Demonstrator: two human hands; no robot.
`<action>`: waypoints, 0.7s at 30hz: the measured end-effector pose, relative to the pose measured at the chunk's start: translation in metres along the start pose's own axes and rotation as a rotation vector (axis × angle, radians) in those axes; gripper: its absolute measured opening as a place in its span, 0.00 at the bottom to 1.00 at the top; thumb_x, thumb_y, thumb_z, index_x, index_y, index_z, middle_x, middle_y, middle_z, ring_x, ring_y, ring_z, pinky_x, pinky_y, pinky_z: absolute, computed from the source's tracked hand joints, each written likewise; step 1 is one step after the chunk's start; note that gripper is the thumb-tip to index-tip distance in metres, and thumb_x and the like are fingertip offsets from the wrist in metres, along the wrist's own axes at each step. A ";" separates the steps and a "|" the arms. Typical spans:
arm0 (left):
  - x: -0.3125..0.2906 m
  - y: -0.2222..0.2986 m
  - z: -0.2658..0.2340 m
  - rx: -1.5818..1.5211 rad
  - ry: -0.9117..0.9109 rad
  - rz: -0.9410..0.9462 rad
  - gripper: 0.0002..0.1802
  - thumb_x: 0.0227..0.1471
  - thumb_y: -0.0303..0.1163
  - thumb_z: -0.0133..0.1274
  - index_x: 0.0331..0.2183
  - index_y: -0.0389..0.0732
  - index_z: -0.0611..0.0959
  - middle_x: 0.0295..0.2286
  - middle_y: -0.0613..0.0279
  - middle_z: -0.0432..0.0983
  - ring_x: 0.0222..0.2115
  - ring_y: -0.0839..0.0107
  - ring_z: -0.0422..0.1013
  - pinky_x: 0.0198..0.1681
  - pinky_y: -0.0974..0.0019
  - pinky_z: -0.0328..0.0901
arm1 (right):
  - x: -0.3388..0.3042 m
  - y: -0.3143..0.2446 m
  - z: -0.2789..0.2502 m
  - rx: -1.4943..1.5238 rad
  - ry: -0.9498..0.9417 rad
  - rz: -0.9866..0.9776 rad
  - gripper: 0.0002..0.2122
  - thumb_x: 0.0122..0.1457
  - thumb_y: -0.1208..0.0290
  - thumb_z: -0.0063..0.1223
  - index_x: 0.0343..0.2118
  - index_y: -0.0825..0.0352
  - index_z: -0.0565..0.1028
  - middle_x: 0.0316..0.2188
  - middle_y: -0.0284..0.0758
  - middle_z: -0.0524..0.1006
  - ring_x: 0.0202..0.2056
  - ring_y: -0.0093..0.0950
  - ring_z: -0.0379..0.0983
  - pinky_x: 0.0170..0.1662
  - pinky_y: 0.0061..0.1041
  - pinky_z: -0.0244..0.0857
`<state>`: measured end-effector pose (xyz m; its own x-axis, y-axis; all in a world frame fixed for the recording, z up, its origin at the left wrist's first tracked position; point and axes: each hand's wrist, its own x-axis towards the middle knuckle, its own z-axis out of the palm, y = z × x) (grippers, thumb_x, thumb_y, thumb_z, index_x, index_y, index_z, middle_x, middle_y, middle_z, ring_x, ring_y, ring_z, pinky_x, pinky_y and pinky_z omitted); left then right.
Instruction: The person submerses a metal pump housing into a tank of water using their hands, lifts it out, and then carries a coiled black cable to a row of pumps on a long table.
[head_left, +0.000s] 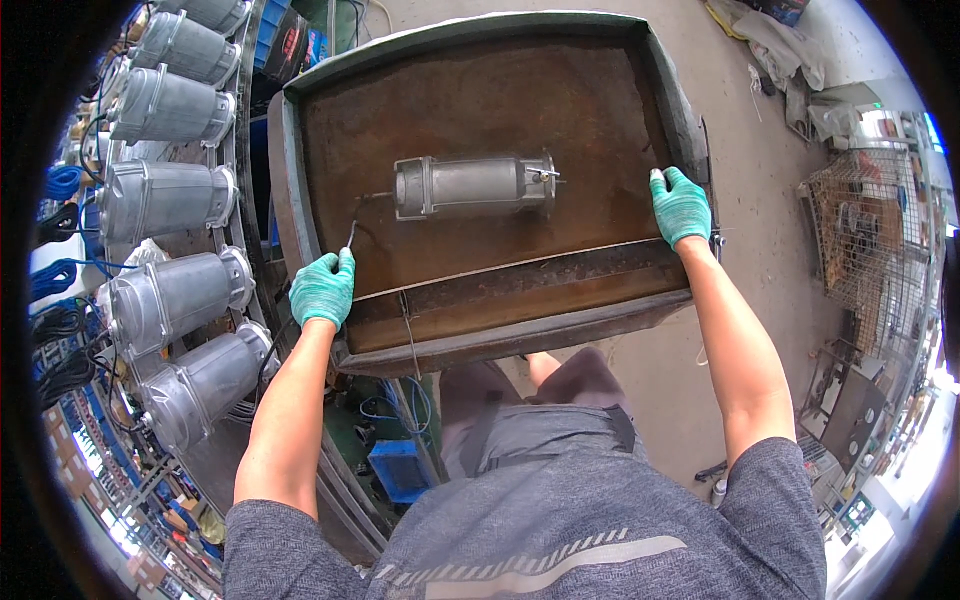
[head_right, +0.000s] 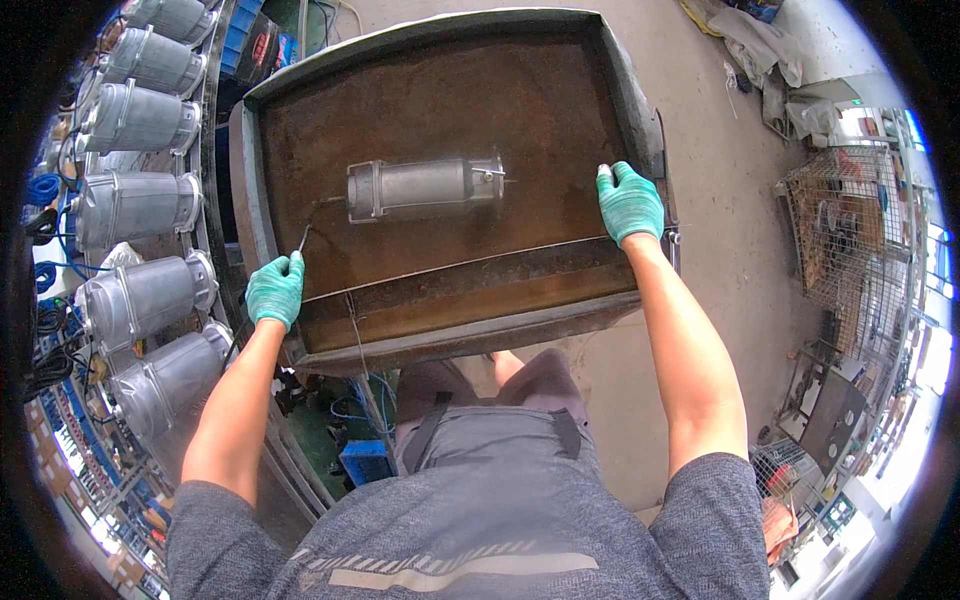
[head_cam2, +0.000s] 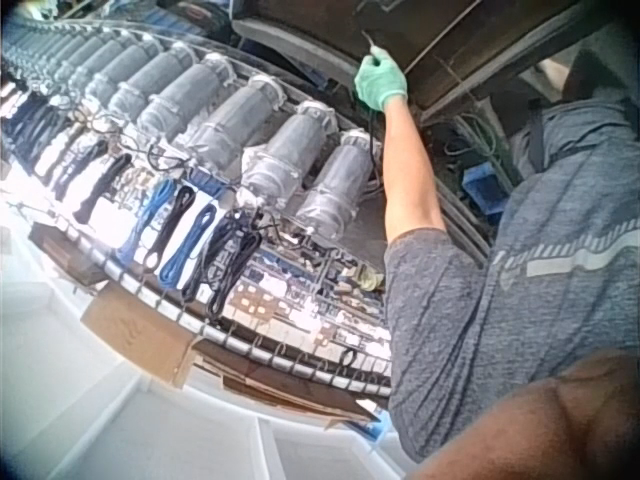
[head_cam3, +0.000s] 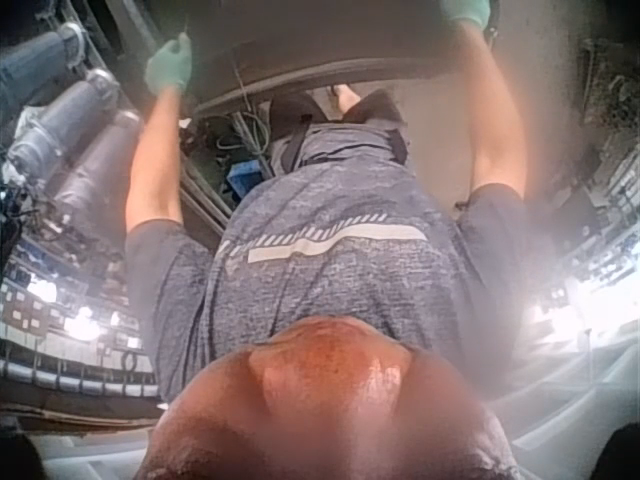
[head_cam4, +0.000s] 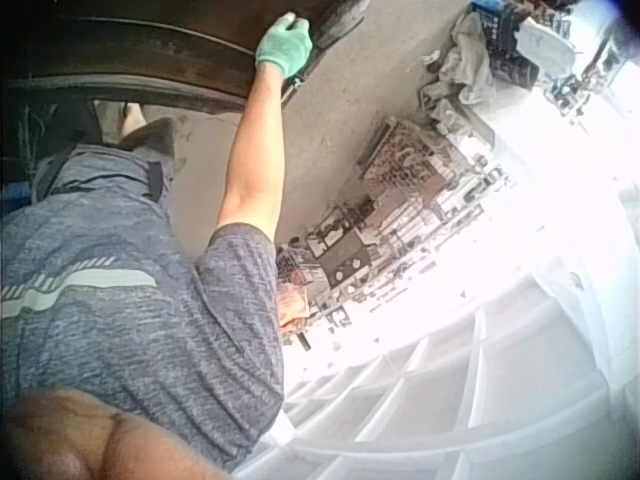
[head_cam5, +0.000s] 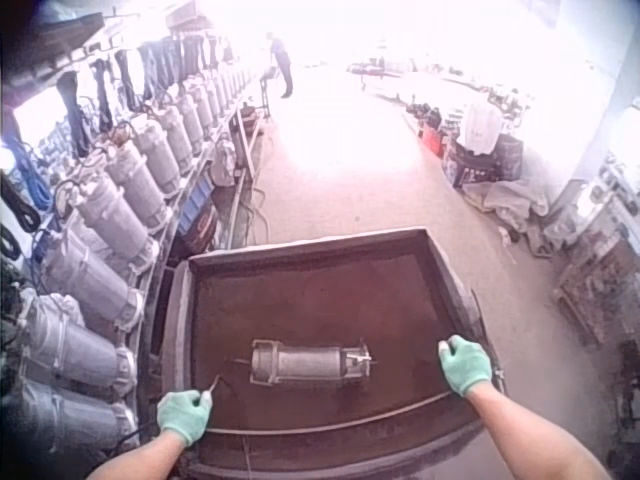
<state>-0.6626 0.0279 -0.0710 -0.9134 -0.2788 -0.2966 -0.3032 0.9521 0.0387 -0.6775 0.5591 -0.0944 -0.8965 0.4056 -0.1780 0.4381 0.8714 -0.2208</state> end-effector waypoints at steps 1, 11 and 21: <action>0.000 0.000 0.000 -0.003 0.007 0.007 0.27 0.61 0.57 0.50 0.27 0.44 0.85 0.30 0.44 0.80 0.35 0.40 0.76 0.39 0.43 0.69 | 0.000 0.000 0.000 0.000 0.001 -0.001 0.20 0.69 0.49 0.44 0.40 0.62 0.79 0.38 0.53 0.81 0.41 0.55 0.78 0.45 0.52 0.72; 0.000 -0.001 -0.001 0.000 -0.001 0.003 0.27 0.61 0.57 0.49 0.28 0.45 0.86 0.31 0.44 0.81 0.36 0.40 0.76 0.40 0.44 0.70 | 0.000 -0.001 0.000 -0.004 -0.006 0.010 0.20 0.69 0.49 0.44 0.41 0.62 0.79 0.39 0.53 0.81 0.42 0.55 0.78 0.46 0.52 0.71; -0.001 0.000 -0.002 -0.015 0.002 0.005 0.26 0.61 0.57 0.50 0.28 0.44 0.86 0.31 0.45 0.81 0.35 0.41 0.76 0.40 0.44 0.70 | -0.001 -0.003 -0.001 -0.007 -0.005 0.004 0.21 0.69 0.49 0.44 0.41 0.62 0.79 0.39 0.53 0.81 0.42 0.55 0.78 0.47 0.52 0.72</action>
<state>-0.6623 0.0282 -0.0689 -0.9154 -0.2748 -0.2941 -0.3032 0.9514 0.0547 -0.6783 0.5569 -0.0925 -0.8946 0.4074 -0.1839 0.4409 0.8719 -0.2132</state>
